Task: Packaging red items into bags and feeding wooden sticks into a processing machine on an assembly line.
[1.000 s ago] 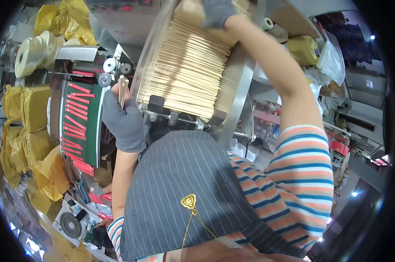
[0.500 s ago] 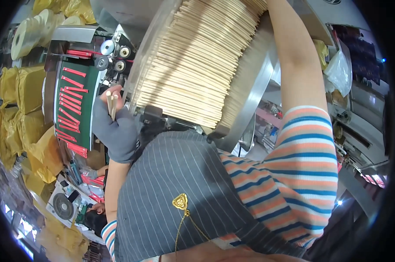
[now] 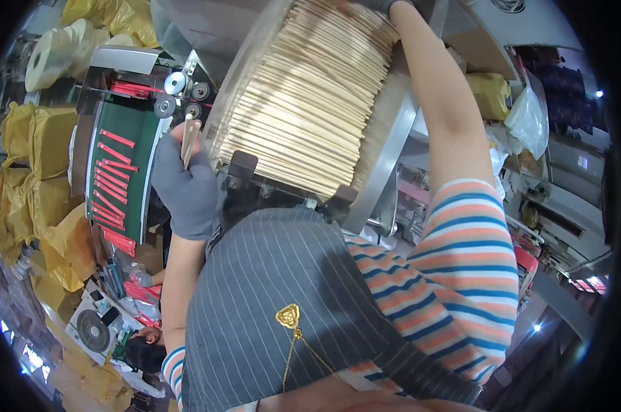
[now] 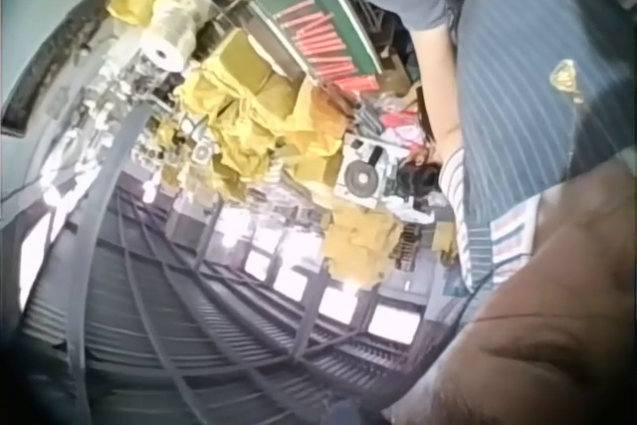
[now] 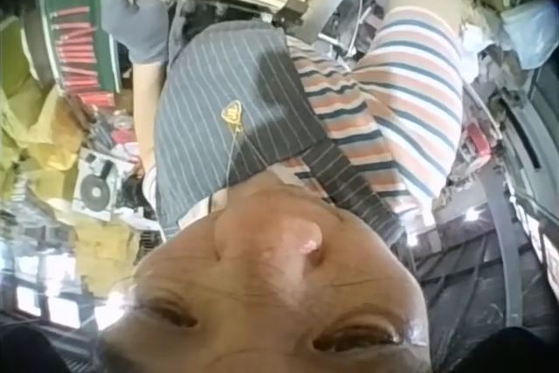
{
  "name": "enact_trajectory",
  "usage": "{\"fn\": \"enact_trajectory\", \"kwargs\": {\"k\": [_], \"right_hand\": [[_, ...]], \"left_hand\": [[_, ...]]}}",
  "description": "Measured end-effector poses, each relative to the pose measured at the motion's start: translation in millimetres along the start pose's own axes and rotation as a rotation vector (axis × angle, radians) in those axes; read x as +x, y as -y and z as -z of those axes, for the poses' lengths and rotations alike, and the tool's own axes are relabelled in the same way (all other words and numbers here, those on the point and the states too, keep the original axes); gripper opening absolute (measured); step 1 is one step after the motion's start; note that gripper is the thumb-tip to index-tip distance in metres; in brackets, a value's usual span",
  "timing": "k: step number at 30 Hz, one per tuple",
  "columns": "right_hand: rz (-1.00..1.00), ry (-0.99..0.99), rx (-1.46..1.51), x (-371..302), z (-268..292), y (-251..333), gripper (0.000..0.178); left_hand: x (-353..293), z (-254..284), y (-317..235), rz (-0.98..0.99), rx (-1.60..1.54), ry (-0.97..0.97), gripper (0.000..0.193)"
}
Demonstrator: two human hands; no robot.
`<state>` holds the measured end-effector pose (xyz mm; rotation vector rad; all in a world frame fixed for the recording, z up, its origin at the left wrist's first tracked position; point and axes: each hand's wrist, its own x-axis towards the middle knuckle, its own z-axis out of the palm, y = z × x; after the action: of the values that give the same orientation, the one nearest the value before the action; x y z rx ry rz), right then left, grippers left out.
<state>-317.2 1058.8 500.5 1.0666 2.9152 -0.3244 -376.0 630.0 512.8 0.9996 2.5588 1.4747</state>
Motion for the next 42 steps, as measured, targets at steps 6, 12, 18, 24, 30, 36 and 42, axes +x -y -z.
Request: {"fn": "enact_trajectory", "kwargs": {"k": [6,12,18,24,30,36,42], "right_hand": [[0.193,0.2,0.226,-94,19,83,0.072],[0.207,0.255,0.026,-140,4,93,0.02],[0.225,0.316,-0.139,-139,-19,82,0.015],[0.248,0.285,-0.349,-140,-29,92,0.02],[0.158,0.126,0.158,-143,2,82,0.019],[0.331,0.22,0.992,-220,33,172,0.022],[0.644,0.244,0.913,-259,28,216,0.025]], "left_hand": [[-7,0,5,-0.014,-0.033,-0.046,0.017],[-2,-4,7,-0.09,-0.075,-0.057,0.016],[-2,-2,7,-0.1,-0.072,-0.046,0.015],[-3,-4,13,-0.122,-0.039,-0.054,0.016],[-3,-5,16,-0.17,-0.036,-0.076,0.017],[-3,5,6,-0.235,-0.039,-0.069,0.019],[-20,37,-44,-0.021,-0.43,-0.113,0.026]]}}
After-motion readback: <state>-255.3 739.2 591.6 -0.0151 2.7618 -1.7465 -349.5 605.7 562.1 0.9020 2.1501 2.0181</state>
